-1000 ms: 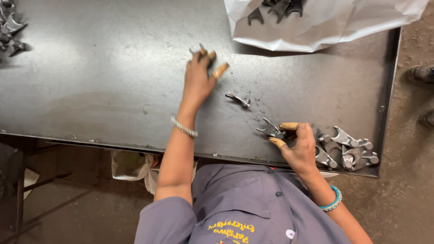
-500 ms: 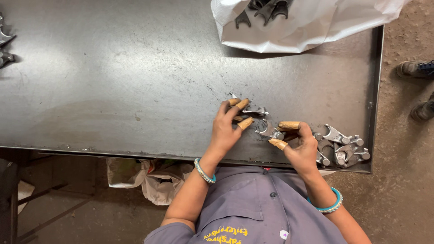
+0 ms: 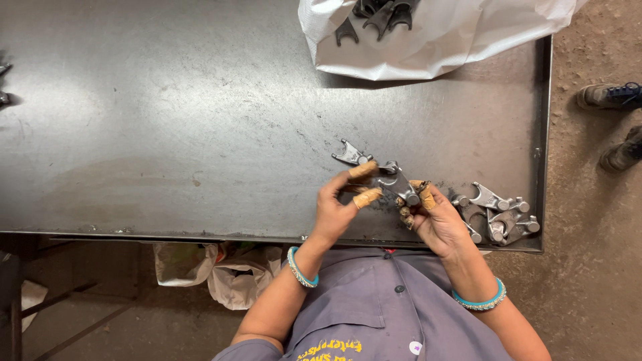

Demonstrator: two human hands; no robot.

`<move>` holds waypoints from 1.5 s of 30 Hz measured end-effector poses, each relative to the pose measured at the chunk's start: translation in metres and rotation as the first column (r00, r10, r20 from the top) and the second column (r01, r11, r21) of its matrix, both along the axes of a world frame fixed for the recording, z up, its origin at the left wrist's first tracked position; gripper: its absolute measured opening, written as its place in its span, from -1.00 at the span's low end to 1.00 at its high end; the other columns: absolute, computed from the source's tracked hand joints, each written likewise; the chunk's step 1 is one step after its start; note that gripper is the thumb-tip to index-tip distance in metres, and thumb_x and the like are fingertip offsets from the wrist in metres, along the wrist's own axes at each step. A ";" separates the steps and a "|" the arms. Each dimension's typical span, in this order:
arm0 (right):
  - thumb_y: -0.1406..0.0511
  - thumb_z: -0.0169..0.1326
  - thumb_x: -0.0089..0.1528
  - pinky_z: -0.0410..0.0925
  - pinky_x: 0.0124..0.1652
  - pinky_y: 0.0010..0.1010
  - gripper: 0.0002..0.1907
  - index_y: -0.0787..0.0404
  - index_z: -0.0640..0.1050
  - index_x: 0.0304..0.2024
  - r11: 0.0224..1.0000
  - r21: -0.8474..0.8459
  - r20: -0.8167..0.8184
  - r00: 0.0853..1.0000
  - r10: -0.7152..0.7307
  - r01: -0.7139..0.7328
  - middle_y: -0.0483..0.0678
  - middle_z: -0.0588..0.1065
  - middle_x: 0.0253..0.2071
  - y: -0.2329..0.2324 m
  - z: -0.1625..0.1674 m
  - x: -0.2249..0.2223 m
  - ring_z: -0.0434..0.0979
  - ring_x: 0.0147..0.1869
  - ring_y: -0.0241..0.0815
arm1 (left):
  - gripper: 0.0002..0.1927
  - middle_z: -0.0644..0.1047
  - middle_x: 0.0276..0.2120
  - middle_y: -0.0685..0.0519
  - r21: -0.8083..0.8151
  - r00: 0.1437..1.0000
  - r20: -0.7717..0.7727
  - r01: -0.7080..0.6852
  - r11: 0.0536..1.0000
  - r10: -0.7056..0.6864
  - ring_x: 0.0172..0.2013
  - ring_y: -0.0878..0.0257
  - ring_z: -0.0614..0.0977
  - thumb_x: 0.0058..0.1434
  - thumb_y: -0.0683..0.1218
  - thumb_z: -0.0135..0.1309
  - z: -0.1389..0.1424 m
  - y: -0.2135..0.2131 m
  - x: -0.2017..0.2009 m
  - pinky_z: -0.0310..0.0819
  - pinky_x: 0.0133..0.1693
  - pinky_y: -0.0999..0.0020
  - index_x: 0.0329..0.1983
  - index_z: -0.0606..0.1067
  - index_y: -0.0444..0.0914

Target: The person stands at a metal workbench handling small metal fork-shaped castings, picking them up one at a time, turning and rubbing them with their fingers, and placing them in a pile on the bench. They occasionally toss castings into a white bag on the table and gather pieces from the pile to rework them.

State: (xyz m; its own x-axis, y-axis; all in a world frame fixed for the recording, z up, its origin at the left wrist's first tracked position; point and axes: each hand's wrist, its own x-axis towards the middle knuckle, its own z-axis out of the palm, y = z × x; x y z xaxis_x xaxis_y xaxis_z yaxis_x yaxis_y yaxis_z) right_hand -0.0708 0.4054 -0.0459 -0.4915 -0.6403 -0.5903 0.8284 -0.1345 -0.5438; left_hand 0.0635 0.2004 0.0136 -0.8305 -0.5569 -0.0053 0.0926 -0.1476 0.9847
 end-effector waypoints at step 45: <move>0.44 0.39 0.07 0.49 0.03 -0.40 -0.43 0.31 0.45 0.10 0.947 0.298 -0.955 0.037 0.296 0.121 0.05 0.52 0.02 -0.039 0.081 0.033 0.60 0.06 -0.14 | -0.72 0.65 -0.17 -0.07 0.868 0.998 0.057 -0.061 0.492 0.022 -0.17 0.17 0.70 0.17 -0.34 0.21 -0.091 0.013 0.008 0.61 -0.08 0.24 -0.04 0.56 -0.34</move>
